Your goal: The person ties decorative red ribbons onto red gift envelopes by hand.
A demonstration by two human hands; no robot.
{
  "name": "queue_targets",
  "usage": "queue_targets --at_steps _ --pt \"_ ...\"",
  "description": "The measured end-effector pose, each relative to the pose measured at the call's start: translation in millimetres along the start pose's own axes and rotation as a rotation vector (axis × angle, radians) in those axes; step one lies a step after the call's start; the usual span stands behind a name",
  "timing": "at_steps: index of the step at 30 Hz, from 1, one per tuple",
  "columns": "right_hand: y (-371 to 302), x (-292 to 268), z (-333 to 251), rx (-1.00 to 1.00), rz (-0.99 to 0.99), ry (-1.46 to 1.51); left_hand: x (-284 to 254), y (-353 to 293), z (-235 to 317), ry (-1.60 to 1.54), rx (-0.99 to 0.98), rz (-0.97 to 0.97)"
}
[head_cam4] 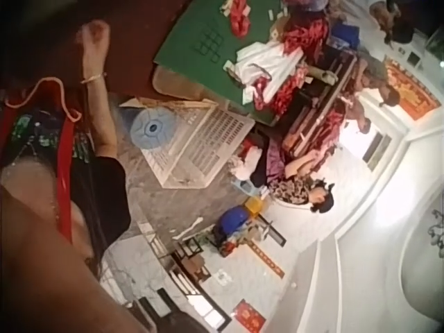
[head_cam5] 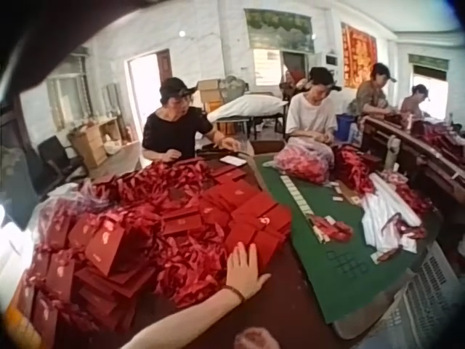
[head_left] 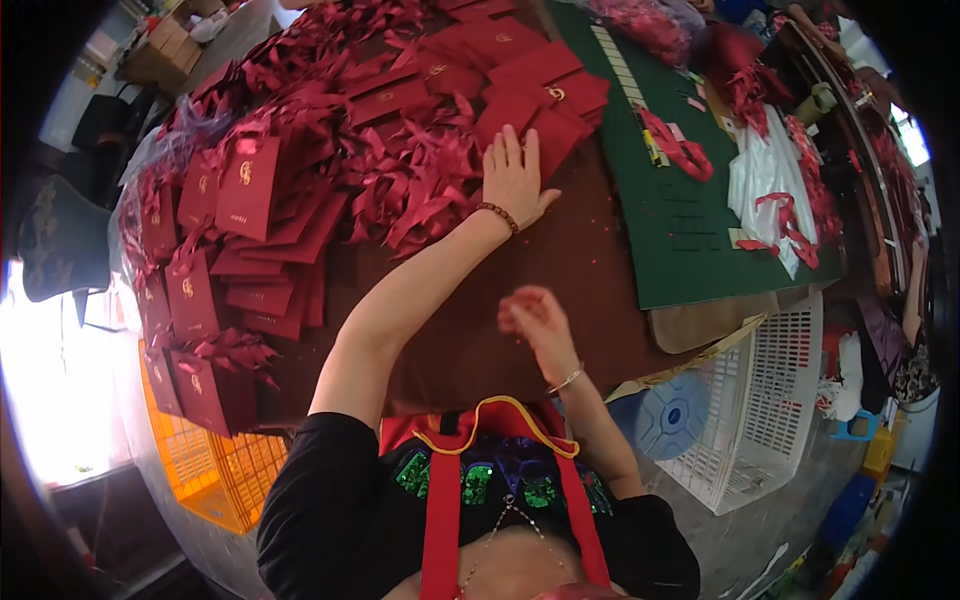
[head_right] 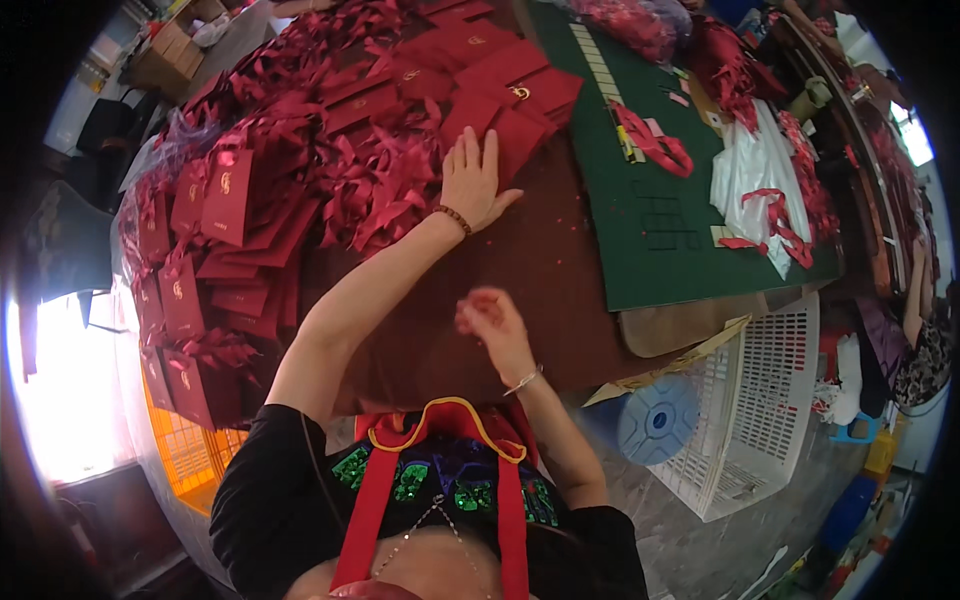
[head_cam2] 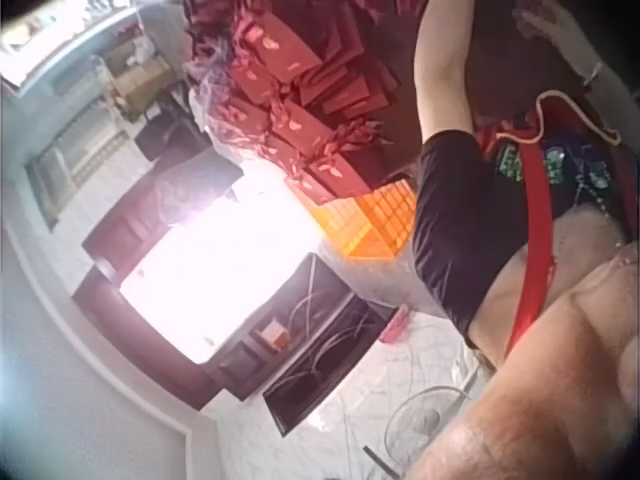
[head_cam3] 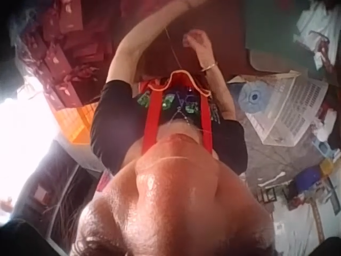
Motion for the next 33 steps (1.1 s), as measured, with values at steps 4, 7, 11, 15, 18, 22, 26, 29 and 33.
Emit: queue_targets --at_steps 4,7,11,15,18,22,26,29,33 --pt "64 -27 -106 -0.373 0.191 0.089 27 19 -17 0.019 -0.141 0.004" --pt "120 -61 -139 -0.373 0.260 0.171 30 32 -6 -0.022 -0.115 -0.009" --pt "185 -100 -163 -0.389 0.355 0.240 25 42 -10 -0.056 -0.095 -0.014" --pt "222 -105 -173 -0.322 0.367 0.311 -9 62 -43 -0.134 -0.119 0.163" --pt "225 -97 -172 -0.340 0.383 0.393 -60 84 -55 -0.079 -0.187 0.269" --pt "212 -84 -163 -0.363 0.413 0.449 -56 122 -46 -0.048 -0.052 0.334" --pt "195 -64 -170 -0.320 0.491 0.250 32 127 -58 -0.040 -0.150 -0.219" --pt "189 -52 -182 -0.381 0.466 0.146 42 125 -71 -0.167 -0.127 -0.258" --pt "190 -44 -191 -0.499 0.455 0.082 41 127 -65 -0.262 -0.055 -0.445"
Point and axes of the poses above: each hand's wrist, its own y-axis towards the middle knuckle, its own x-axis out of the palm, z = x × y, the point moved 9 cm from there along y, towards the middle knuckle, and after that the axes turned 7 degrees about y, right-handed, at the moved point
